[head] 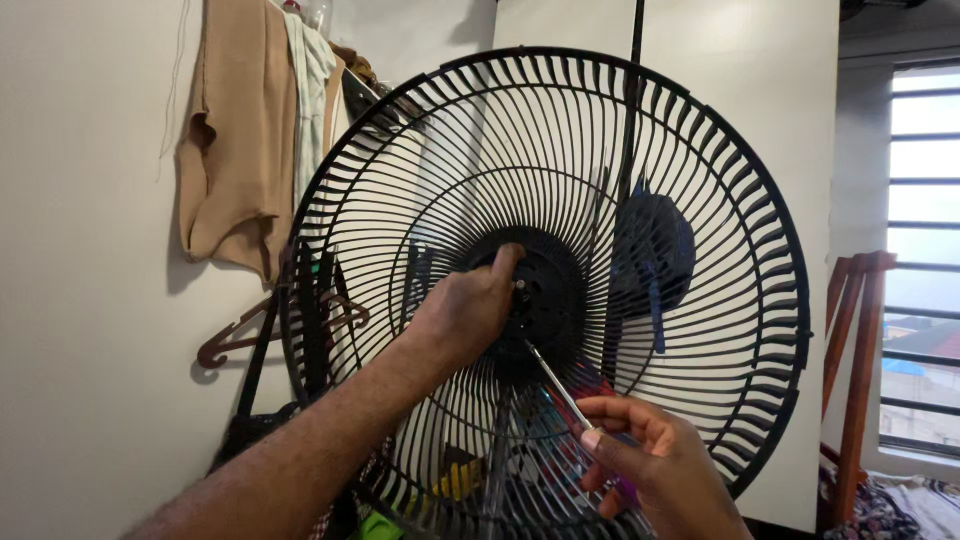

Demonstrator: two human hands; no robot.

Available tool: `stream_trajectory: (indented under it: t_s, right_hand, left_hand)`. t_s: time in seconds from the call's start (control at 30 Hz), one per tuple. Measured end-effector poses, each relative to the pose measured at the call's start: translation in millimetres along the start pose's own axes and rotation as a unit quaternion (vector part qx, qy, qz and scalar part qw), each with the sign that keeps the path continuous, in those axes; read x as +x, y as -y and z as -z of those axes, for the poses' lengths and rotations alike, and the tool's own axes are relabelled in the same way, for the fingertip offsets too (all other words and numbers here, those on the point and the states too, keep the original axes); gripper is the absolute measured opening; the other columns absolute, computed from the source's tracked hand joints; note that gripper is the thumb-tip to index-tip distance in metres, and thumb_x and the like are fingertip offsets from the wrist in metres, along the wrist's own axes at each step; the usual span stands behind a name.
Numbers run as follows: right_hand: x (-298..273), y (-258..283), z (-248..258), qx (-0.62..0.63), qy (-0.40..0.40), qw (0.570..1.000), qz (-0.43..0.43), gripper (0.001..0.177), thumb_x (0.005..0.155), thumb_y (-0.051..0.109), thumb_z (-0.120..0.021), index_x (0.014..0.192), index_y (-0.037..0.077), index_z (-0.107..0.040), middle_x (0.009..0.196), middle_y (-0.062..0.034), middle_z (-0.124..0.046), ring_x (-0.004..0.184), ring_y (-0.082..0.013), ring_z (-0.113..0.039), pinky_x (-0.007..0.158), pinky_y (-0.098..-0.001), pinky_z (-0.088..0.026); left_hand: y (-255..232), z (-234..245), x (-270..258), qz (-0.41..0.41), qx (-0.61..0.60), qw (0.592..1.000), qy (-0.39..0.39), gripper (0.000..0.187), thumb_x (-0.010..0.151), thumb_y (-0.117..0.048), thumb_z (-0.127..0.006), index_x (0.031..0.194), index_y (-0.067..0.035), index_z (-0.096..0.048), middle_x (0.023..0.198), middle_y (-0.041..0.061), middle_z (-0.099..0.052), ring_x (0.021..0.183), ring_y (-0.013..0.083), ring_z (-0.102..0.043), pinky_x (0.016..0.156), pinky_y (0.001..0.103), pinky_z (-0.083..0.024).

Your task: The person uses a screwdriver to loosen and remove screws from the central hub of an electric fan's front grille. They remove the grille and continue to unscrew the central hub, detaching it from the fan blades.

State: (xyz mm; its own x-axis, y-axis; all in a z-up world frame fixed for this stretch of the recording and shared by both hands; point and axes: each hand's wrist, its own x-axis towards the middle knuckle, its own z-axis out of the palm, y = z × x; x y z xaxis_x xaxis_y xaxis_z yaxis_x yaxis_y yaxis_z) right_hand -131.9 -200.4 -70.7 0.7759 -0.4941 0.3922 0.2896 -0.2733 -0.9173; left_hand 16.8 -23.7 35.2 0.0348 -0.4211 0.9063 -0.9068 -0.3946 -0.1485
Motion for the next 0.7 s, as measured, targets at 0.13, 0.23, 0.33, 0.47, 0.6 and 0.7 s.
stream_trajectory:
  t_s: [0.13,0.23,0.33,0.47,0.6,0.7]
  right_hand:
    - [-2,0,-1,0.022,0.024,0.999,0.024,0.045,0.085,0.019,-0.075,0.125,0.001,-0.065,0.091,-0.0139,-0.070,0.064,-0.0209,-0.066,0.047,-0.0336,-0.052]
    - [-9,1,-3,0.016,0.021,0.999,0.026,0.044,0.085,0.021,-0.074,0.124,0.001,-0.065,0.092,-0.0128,-0.071,0.065,-0.0213,-0.067,0.048,-0.0338,-0.053]
    - [-18,-2,-9,0.015,0.012,1.000,0.014,0.044,0.085,0.022,-0.073,0.124,0.001,-0.064,0.092,-0.0124,-0.072,0.066,-0.0217,-0.067,0.050,-0.0348,-0.053]
    - [-34,-22,-13,0.027,0.011,1.000,-0.011,0.043,0.088,0.026,-0.074,0.124,0.003,-0.064,0.094,-0.0089,-0.072,0.067,-0.0210,-0.066,0.051,-0.0361,-0.052]
    - [-43,-64,-20,0.094,0.075,0.993,-0.009,0.050,0.092,0.019,-0.074,0.137,0.001,-0.061,0.101,-0.0170,-0.070,0.073,-0.0258,-0.070,0.054,-0.0378,-0.055]
    - [-60,-111,-29,0.089,0.130,0.986,0.054,0.053,0.088,0.019,-0.076,0.134,-0.002,-0.062,0.104,-0.0171,-0.076,0.070,-0.0236,-0.072,0.050,-0.0373,-0.058]
  left_hand:
    - [0,1,2,-0.017,-0.014,1.000,-0.009,0.046,0.098,-0.012,-0.051,0.141,0.002,-0.040,0.078,0.021,-0.070,0.068,0.0390,-0.072,0.058,0.047,-0.059]
    - [1,2,-3,-0.046,-0.034,0.998,-0.032,0.046,0.096,-0.011,-0.056,0.138,0.000,-0.043,0.076,0.022,-0.069,0.071,0.0417,-0.070,0.062,0.050,-0.057]
    - [5,4,-16,-0.067,-0.099,0.990,-0.075,0.044,0.094,-0.010,-0.059,0.136,-0.003,-0.047,0.077,0.023,-0.070,0.076,0.0446,-0.069,0.067,0.054,-0.054]
    - [-1,11,-49,-0.008,-0.090,0.981,-0.174,0.035,0.095,-0.012,-0.063,0.128,-0.006,-0.056,0.081,0.022,-0.069,0.078,0.0440,-0.068,0.069,0.053,-0.053]
    - [-16,20,-109,0.298,-0.197,0.928,-0.109,0.032,0.094,-0.023,-0.061,0.124,-0.013,-0.062,0.065,0.011,-0.064,0.058,0.0278,-0.062,0.056,0.045,-0.050]
    - [-36,11,-166,0.341,-0.339,0.862,-0.161,0.034,0.100,-0.037,-0.061,0.121,-0.012,-0.067,0.076,-0.009,-0.061,0.062,0.0057,-0.053,0.054,0.028,-0.049]
